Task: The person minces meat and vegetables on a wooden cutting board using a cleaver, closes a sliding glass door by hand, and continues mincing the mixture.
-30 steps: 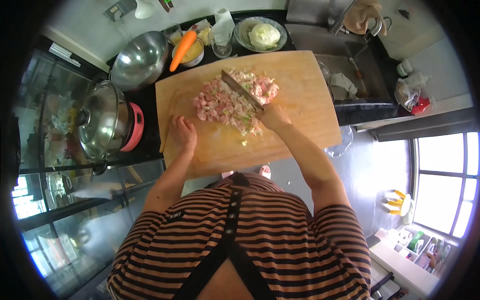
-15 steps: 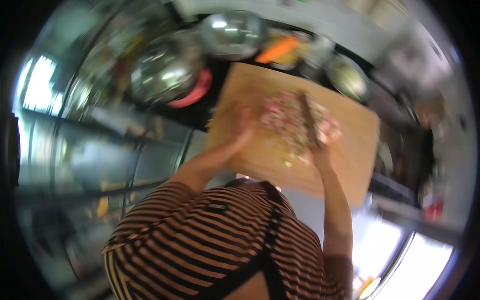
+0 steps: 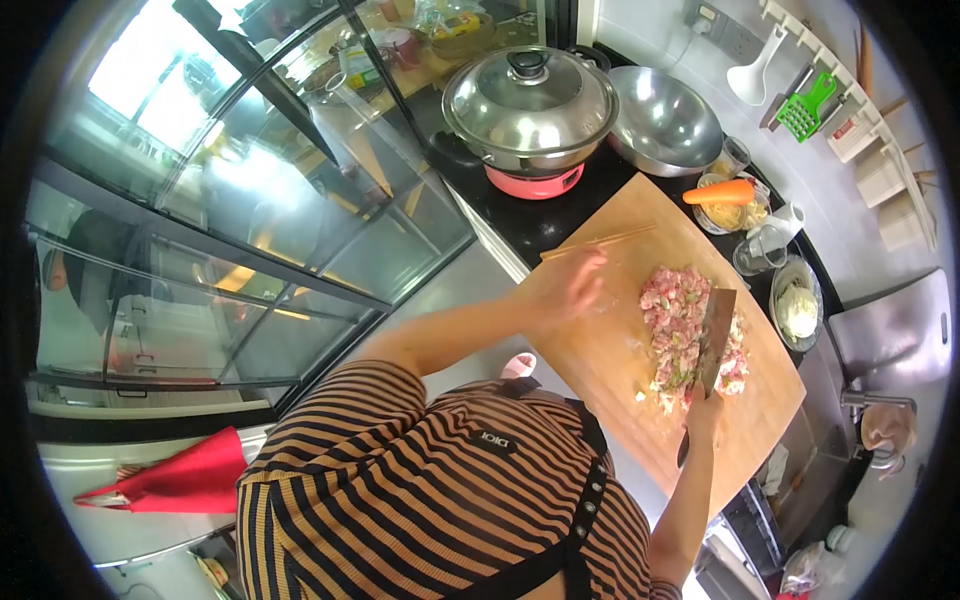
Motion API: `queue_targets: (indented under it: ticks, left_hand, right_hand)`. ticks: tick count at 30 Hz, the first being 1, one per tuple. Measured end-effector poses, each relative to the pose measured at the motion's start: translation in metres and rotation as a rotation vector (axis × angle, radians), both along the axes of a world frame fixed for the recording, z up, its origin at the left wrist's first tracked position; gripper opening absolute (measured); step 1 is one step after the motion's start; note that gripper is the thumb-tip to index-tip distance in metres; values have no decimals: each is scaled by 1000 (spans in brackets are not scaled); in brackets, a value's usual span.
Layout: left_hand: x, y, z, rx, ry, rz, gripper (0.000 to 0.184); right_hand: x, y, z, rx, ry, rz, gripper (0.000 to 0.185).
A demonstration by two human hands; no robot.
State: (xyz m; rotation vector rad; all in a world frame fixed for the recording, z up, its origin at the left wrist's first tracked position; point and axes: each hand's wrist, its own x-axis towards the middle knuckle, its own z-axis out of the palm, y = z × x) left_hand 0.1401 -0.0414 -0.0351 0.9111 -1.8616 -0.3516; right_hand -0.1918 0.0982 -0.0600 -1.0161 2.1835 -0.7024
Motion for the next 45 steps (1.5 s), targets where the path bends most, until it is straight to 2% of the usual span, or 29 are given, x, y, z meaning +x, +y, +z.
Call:
queue_targets:
  ticks: [1,3,4,5,6,10,13,16,18,19,22,23,26,28,30,34,36,37,38,40,42,45]
  left_hand:
    - [25,1,14,-132,-3,0,27]
    - [82,-10,54,-194,0,225,24]
    - [113,-23,66,-124,60,315,22]
    - [146,-42,80,-272,-71,459,19]
    - [181,-64,83,-295,-190,532,18]
    - [272,-144,107,-157,-533,727,24]
    - [299,-193,133,-279,-827,747,26]
    - [309,-235,150,-216,-1051,664,28]
    - [308,-247,161,-139,-1085,684,28]
    - [309,-249,165,-94,-1101,700,27]
    - [315,-241,170,-112,-855,710,25]
    - [318,-235,174,-24,-679,699,23]
    - [346,-225,193,263,-431,757,26]
    - [378,-218,191,342,-62,605,29]
    - [394,-219,183,148,-365,700,32]
    - [397,-223,177,106,-273,705,32]
    - [392,-218,184,142,-353,742,35]
    - [389,-214,188,130,-500,834,35]
    - [398,-220,178,114,-430,817,36]
    - [389,-212,189,74,-414,811,35]
    - [390,-209,185,24,-387,821,33]
    - [395,-206,183,16,-368,808,32]
  right_hand:
    - [-3,1,-4,-28,-17,20,31]
    - [-8,2,-12,-86,-54,60,30]
    - [-10,1,-16,-95,-30,47,30]
    - [-12,2,-21,-103,-6,32,30]
    - [-11,4,-26,-107,18,18,30]
    - [-9,6,-22,-75,-11,-7,29]
    - [-7,13,-29,-108,38,-36,27]
    - [0,9,-16,-66,66,-61,26]
    - [10,6,1,-22,23,-46,24]
    - [6,8,-9,-60,32,-40,24]
    - [-3,9,-25,-129,45,-8,23]
    - [-4,10,-25,-124,39,-9,22]
    - [-5,15,-34,-99,31,-126,21]
    - [-3,13,-33,-103,20,-141,21]
    - [2,10,-22,-117,-6,-51,20]
    - [-2,16,-36,-260,-3,-141,17]
    - [-44,25,-88,-239,-113,-175,19]
    - [-51,18,-80,-190,-103,-151,25]
    - [-43,11,-62,-83,-57,-145,32]
    - [-7,1,-2,146,25,-163,47]
    - [19,0,33,275,62,-163,62]
    - [21,5,34,297,97,-169,59]
